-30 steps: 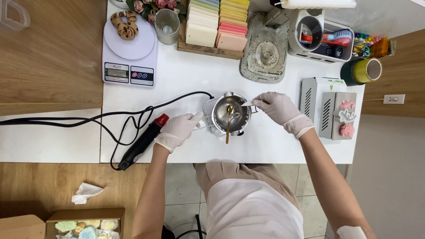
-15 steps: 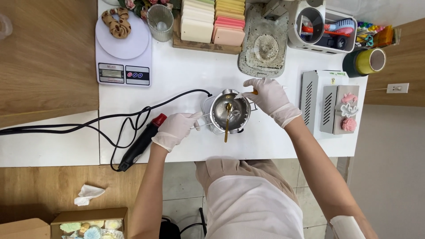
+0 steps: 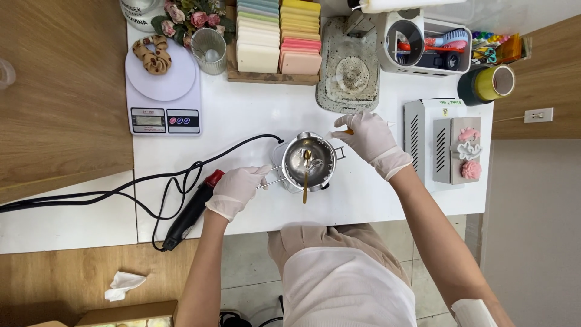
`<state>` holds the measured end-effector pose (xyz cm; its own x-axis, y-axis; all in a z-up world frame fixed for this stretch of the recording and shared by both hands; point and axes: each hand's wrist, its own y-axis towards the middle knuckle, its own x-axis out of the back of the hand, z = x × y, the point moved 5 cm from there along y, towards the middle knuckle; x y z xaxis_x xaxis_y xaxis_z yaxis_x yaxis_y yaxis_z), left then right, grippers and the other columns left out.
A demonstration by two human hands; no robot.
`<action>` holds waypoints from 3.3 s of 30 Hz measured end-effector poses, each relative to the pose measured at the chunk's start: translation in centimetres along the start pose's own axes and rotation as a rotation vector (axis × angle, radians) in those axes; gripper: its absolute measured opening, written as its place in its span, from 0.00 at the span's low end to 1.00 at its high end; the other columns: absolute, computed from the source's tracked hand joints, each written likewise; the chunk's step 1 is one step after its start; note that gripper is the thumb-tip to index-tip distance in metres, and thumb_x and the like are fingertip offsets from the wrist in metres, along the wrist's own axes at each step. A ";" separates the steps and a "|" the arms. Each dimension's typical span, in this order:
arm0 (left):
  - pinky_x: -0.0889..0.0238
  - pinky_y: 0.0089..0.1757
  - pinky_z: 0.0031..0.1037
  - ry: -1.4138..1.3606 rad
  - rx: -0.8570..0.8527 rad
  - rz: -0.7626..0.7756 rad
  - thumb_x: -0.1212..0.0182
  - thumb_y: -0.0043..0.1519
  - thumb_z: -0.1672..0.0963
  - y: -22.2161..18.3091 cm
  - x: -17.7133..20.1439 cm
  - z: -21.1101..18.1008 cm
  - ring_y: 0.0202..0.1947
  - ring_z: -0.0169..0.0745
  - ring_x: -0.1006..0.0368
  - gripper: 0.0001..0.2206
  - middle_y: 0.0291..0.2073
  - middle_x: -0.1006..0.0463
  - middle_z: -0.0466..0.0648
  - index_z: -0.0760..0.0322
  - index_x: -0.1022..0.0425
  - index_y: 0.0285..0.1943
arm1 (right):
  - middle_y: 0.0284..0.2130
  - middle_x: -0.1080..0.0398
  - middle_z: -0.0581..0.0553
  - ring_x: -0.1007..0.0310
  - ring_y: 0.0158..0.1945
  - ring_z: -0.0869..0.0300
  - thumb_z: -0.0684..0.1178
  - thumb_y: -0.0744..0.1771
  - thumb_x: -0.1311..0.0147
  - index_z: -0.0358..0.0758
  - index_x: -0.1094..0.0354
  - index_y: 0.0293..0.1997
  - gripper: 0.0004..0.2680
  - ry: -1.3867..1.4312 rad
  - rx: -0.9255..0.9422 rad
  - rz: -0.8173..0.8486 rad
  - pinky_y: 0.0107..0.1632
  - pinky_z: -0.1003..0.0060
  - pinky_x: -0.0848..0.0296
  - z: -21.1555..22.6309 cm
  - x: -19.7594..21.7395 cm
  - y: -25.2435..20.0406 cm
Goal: Measure ingredients, melt wax components, combine scenting oils, and shape candles using studio equipment.
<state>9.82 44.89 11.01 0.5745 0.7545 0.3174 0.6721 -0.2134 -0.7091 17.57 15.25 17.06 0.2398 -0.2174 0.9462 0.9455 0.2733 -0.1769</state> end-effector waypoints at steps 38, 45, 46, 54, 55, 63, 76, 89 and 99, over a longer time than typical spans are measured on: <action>0.31 0.48 0.33 0.771 -0.619 -0.099 0.50 0.66 0.51 -2.4 -15.0 -27.4 0.49 0.47 0.22 0.17 0.52 0.20 0.48 0.54 0.29 0.63 | 0.29 0.34 0.50 0.48 0.25 0.67 0.53 0.72 0.58 0.40 0.29 0.59 0.14 1.761 -1.192 -0.563 0.29 0.70 0.42 -23.4 -18.8 -33.6; 0.33 0.54 0.36 0.091 -0.342 0.184 0.50 0.67 0.44 15.7 -27.3 -30.9 0.50 0.52 0.22 0.27 0.50 0.17 0.58 0.71 0.30 0.62 | 0.47 0.24 0.41 0.38 0.27 0.65 0.51 0.73 0.68 0.43 0.41 0.69 0.17 2.052 -1.201 -0.400 0.32 0.71 0.35 -29.8 -23.0 -33.6; 0.33 0.54 0.36 0.094 -0.328 0.178 0.50 0.67 0.44 15.9 -28.6 -33.4 0.50 0.52 0.22 0.27 0.50 0.17 0.58 0.71 0.30 0.62 | 0.47 0.24 0.41 0.38 0.27 0.65 0.51 0.73 0.68 0.43 0.41 0.69 0.17 2.060 -1.205 -0.383 0.32 0.71 0.35 -31.0 -24.3 -33.3; 0.37 0.55 0.34 0.408 -0.299 -0.162 0.51 0.67 0.44 27.4 -33.9 -38.6 0.55 0.52 0.26 0.26 0.53 0.21 0.58 0.67 0.28 0.62 | 0.47 0.25 0.48 0.31 0.33 0.63 0.57 0.73 0.67 0.44 0.38 0.63 0.16 2.357 -1.174 -0.362 0.34 0.66 0.35 -36.9 -26.2 -31.4; 0.37 0.55 0.34 0.408 -0.281 -0.163 0.51 0.67 0.44 27.0 -34.3 -38.6 0.55 0.52 0.26 0.26 0.53 0.21 0.58 0.67 0.28 0.62 | 0.47 0.25 0.48 0.31 0.33 0.63 0.57 0.73 0.67 0.44 0.38 0.63 0.16 2.360 -1.185 -0.342 0.34 0.66 0.35 -37.4 -26.5 -31.6; 0.44 0.61 0.31 0.462 0.037 -0.113 0.56 0.67 0.41 31.2 -34.1 -32.7 0.60 0.51 0.29 0.30 0.58 0.24 0.57 0.63 0.31 0.67 | 0.23 0.43 0.48 0.43 0.21 0.58 0.59 0.71 0.53 0.46 0.39 0.36 0.11 2.531 -1.386 -0.187 0.30 0.58 0.33 -38.3 -30.5 -30.4; 0.48 0.63 0.35 0.724 0.089 -0.131 0.69 0.69 0.40 31.1 -34.9 -34.6 0.65 0.58 0.36 0.34 0.63 0.30 0.62 0.67 0.31 0.67 | 0.28 0.35 0.46 0.46 0.20 0.57 0.58 0.69 0.50 0.45 0.38 0.39 0.10 2.430 -1.667 -0.070 0.26 0.60 0.39 -38.6 -27.2 -31.2; 0.42 0.58 0.45 0.658 0.130 -0.103 0.75 0.71 0.45 25.2 -36.4 -24.9 0.54 0.69 0.29 0.33 0.46 0.22 0.70 0.72 0.22 0.50 | 0.21 0.43 0.49 0.49 0.19 0.61 0.63 0.72 0.59 0.43 0.39 0.39 0.14 1.916 -1.430 0.092 0.25 0.64 0.44 -48.4 -26.2 -34.2; 0.41 0.56 0.49 0.273 0.238 -0.256 0.76 0.71 0.45 15.2 -43.7 -11.3 0.52 0.75 0.30 0.35 0.46 0.24 0.73 0.74 0.22 0.48 | 0.22 0.36 0.50 0.43 0.23 0.63 0.58 0.71 0.60 0.35 0.31 0.50 0.16 1.396 -0.939 0.276 0.26 0.65 0.44 -54.6 -17.7 -27.8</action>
<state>0.20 1.71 -6.53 0.5274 0.5661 0.6336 0.7005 0.1322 -0.7012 -0.94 -39.69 -9.61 -0.0803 -0.9967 0.0137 0.5179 -0.0535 -0.8538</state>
